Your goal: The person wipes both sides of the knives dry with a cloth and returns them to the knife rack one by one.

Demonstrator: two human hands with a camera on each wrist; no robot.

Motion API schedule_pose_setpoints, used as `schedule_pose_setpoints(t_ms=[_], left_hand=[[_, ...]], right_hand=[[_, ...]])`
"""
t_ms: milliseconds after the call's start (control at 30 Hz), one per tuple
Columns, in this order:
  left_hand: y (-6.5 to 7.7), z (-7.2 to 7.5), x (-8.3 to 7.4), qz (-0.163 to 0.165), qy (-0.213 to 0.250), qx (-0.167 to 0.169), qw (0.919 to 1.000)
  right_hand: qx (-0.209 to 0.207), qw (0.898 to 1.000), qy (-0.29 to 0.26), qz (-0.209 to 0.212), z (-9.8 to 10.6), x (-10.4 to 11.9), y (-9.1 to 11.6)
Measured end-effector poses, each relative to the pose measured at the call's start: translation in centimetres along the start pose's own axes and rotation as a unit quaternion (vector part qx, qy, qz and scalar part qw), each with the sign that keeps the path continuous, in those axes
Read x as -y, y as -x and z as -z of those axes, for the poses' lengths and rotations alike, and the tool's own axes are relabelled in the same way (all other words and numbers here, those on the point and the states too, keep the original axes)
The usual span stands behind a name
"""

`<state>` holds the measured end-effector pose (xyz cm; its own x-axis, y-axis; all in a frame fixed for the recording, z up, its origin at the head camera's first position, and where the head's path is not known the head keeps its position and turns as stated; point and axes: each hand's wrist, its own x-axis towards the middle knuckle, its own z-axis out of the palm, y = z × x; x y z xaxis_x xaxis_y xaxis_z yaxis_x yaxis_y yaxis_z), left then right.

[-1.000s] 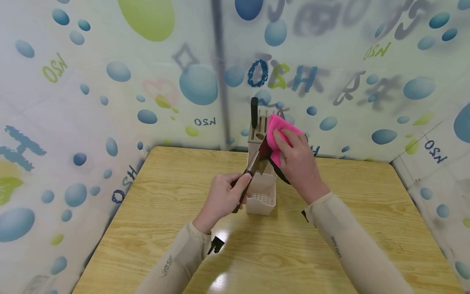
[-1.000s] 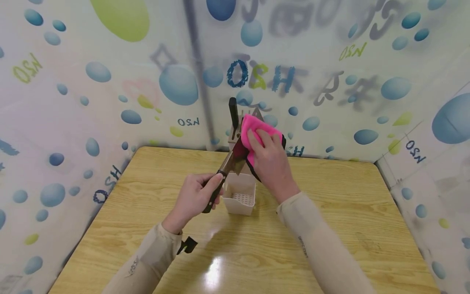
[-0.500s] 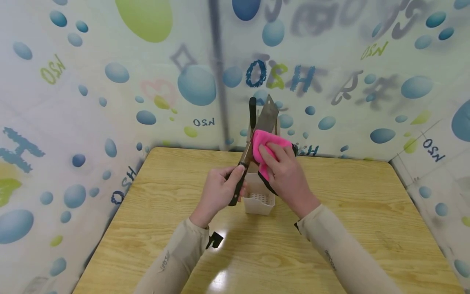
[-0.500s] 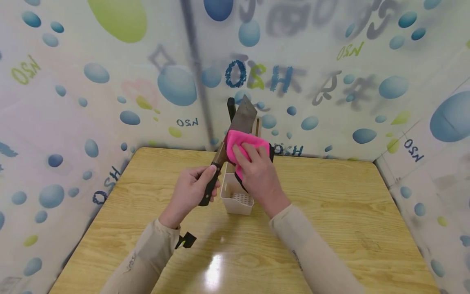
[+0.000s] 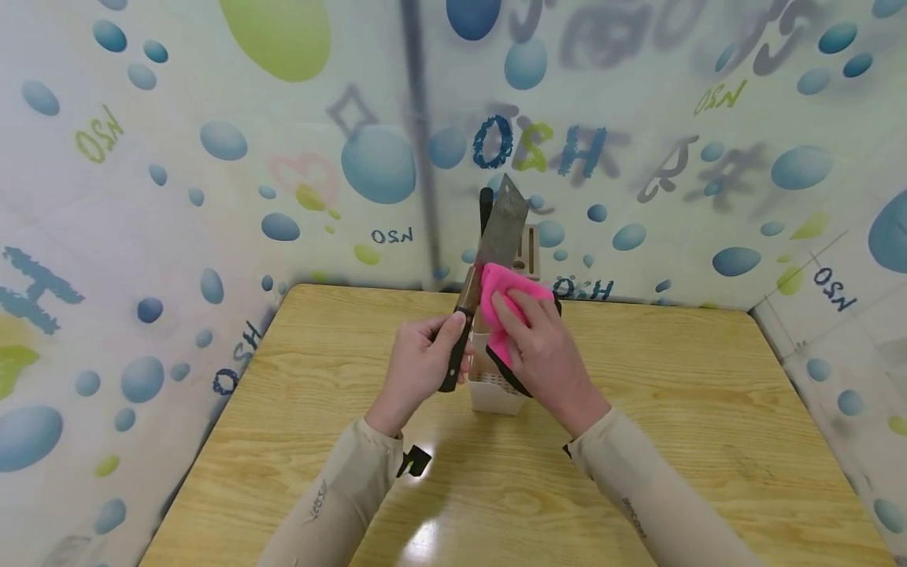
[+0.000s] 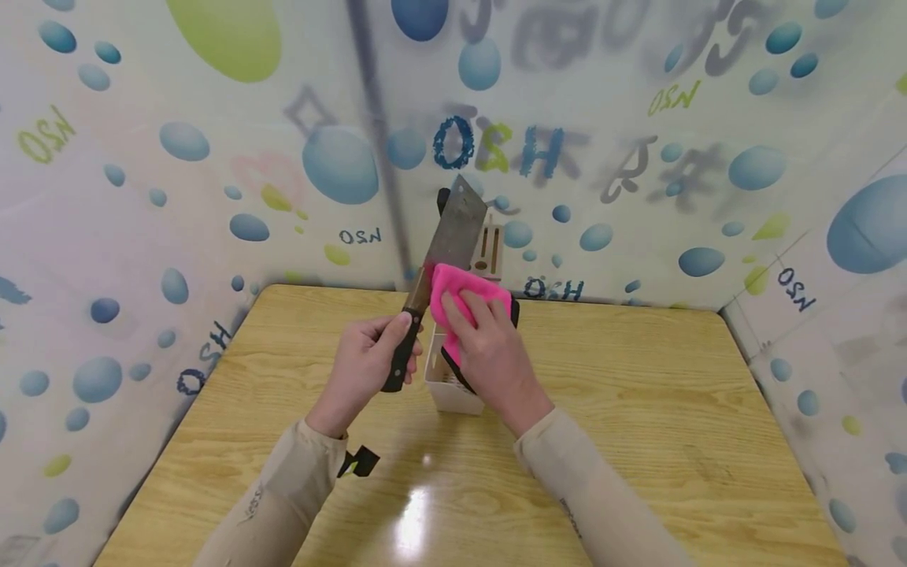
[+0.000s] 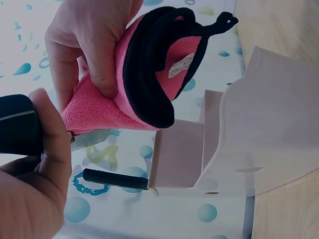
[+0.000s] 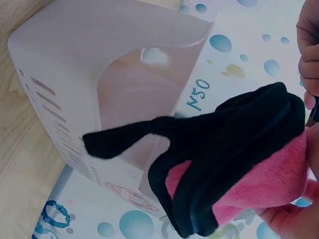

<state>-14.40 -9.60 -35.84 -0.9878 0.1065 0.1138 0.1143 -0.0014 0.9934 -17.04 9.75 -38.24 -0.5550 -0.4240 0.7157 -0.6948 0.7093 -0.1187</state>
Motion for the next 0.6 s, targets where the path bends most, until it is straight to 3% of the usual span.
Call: schedule_pose_setpoints(t_ms=[300, 600], left_hand=[[0.4, 0.2, -0.2, -0.010, -0.003, 0.022, 0.9997], [1.2, 0.0, -0.3, 0.009, -0.018, 0.044, 0.9988]], right_hand=[[0.004, 1.000, 0.021, -0.012, 0.5, -1.2, -0.5], [-0.009, 0.999, 0.043, -0.005, 1.0, -3.7, -1.4]])
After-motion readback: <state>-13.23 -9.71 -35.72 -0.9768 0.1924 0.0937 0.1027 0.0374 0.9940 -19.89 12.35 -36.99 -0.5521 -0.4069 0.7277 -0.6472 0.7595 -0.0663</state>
